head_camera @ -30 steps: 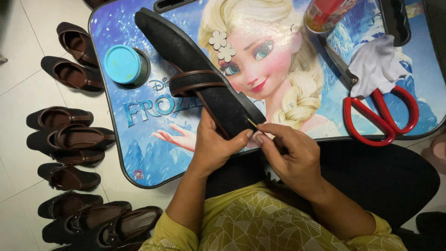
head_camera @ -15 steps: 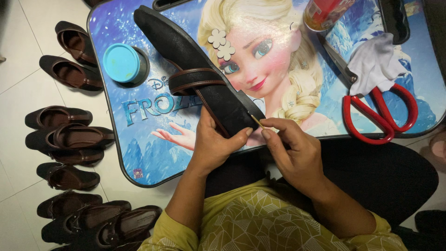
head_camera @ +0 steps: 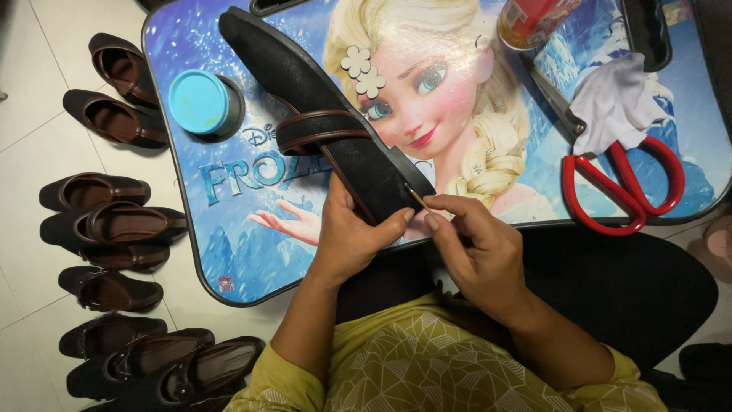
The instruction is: The person holds a black Mary Jane shoe on their lap and applies glue along the sole edge using a small stick applicator. They wipe the shoe with a cloth, pour liquid from a plastic bottle onto the sole area, continue spreading glue along the sole, then place the finished shoe on the floor with other completed shoes.
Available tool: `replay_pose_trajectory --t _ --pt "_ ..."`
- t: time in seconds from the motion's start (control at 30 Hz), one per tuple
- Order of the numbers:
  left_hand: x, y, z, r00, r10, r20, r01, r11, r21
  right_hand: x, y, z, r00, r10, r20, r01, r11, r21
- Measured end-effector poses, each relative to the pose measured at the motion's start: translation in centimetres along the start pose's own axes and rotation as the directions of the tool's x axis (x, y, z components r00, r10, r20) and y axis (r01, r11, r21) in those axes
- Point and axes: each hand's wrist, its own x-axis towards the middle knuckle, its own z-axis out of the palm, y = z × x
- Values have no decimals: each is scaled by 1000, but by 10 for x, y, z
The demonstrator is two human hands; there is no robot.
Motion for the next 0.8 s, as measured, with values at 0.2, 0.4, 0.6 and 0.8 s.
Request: replay_pose_trajectory --t 0.2,0.4,0.6,0.8 --pt "1 -3 -1 1000 6 6 -6 999 -32 6 -4 2 990 -144 -14 140 979 -146" --pt "0 -2 -1 1000 -5 -13 6 1000 29 3 -6 2 1000 -14 17 15 999 -36" --pt "0 0 0 1000 -3 -26 5 999 46 9 -7 7 944 -330 -23 315 916 -247" --pt "0 -3 0 1000 0 5 0 1000 -8 8 -7 4 953 -302 -34 289 934 -211"
